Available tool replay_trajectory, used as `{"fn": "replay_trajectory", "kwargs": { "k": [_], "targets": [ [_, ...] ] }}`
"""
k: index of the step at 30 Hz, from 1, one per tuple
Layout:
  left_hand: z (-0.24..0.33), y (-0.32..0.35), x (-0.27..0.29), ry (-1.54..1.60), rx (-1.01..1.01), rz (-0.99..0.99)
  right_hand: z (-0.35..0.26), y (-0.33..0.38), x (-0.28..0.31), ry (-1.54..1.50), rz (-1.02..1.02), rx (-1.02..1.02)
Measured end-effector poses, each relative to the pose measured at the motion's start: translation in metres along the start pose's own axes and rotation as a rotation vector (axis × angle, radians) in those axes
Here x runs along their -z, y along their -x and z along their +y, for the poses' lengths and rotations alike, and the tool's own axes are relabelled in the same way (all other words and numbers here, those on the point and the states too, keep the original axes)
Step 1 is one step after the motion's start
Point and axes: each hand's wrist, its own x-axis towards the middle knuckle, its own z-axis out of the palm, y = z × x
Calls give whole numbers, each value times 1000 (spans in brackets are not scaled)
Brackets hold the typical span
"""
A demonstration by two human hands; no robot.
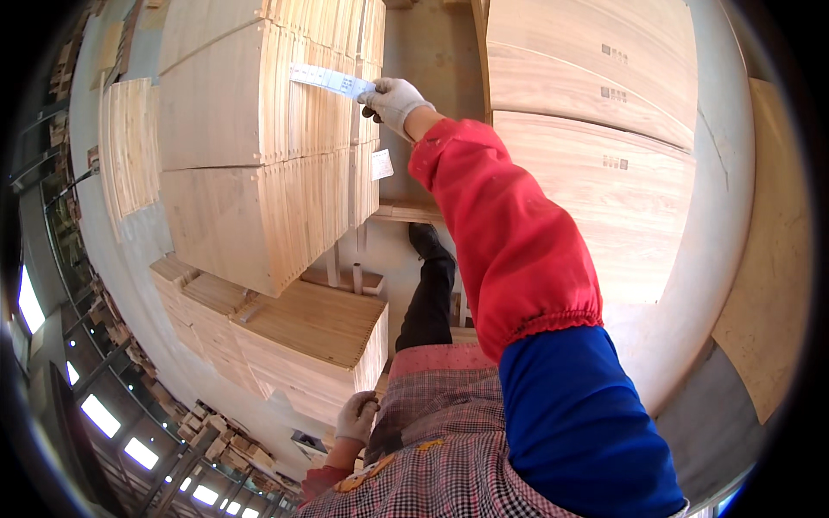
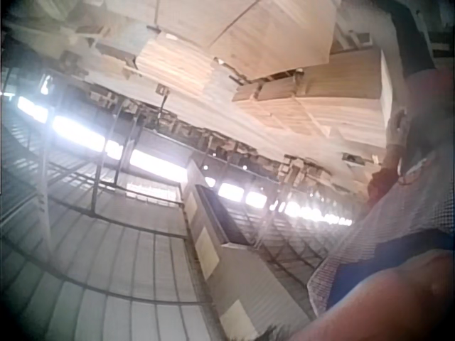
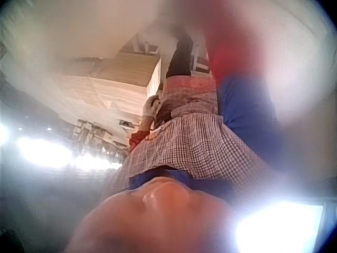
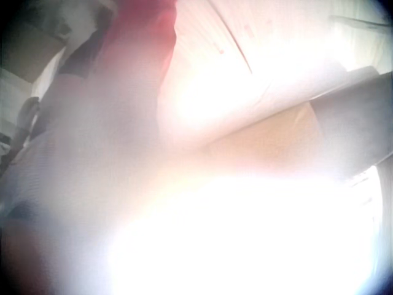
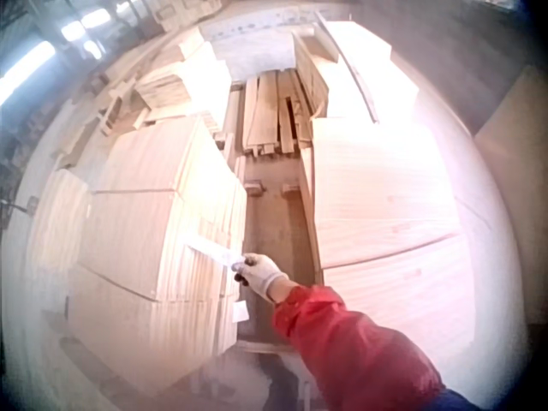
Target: The person measures wood panels with a ruler, moves several panels between stacks, and uses a machine to edge wood boards.
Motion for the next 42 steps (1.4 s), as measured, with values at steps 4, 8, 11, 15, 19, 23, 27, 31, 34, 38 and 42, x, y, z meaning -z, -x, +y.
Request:
{"fn": "replay_trajectory", "kwargs": {
  "k": [4, 8, 11, 15, 19, 23, 27, 31, 34, 38, 42],
  "targets": [
    [2, 2, -1, 5, 4, -11, 12, -9, 4, -56, -7, 57],
    [-2, 6, -6, 29, -12, 5, 11, -7, -1, -64, 0, 47],
    [8, 5, -4, 28, -12, -14, 6, -1, -2, -51, -2, 32],
    [7, 5, -4, 3, -30, -4, 3, 4, -3, -35, -6, 31],
    [-3, 8, -8, 53, -17, -2, 2, 5, -3, -36, 1, 23],
    [-5, 7, -9, 48, -22, -16, -8, 16, -6, -6, 12, 21],
    [-5, 4, -9, 102, 65, -10, -10, 19, -5, 33, 17, 23],
    [-1, 1, -11, 105, 158, 0, -12, 20, -2, 46, -12, 11],
    [5, -3, -12, 139, 142, -7, -13, 21, -2, 89, -19, 36],
    [-16, -1, -25, 302, 121, 81, 3, 43, -13, 675, -161, 165],
    [-7, -6, -21, 142, 56, 101, 101, 101, -7, 969, -455, 167]
  ]
}}
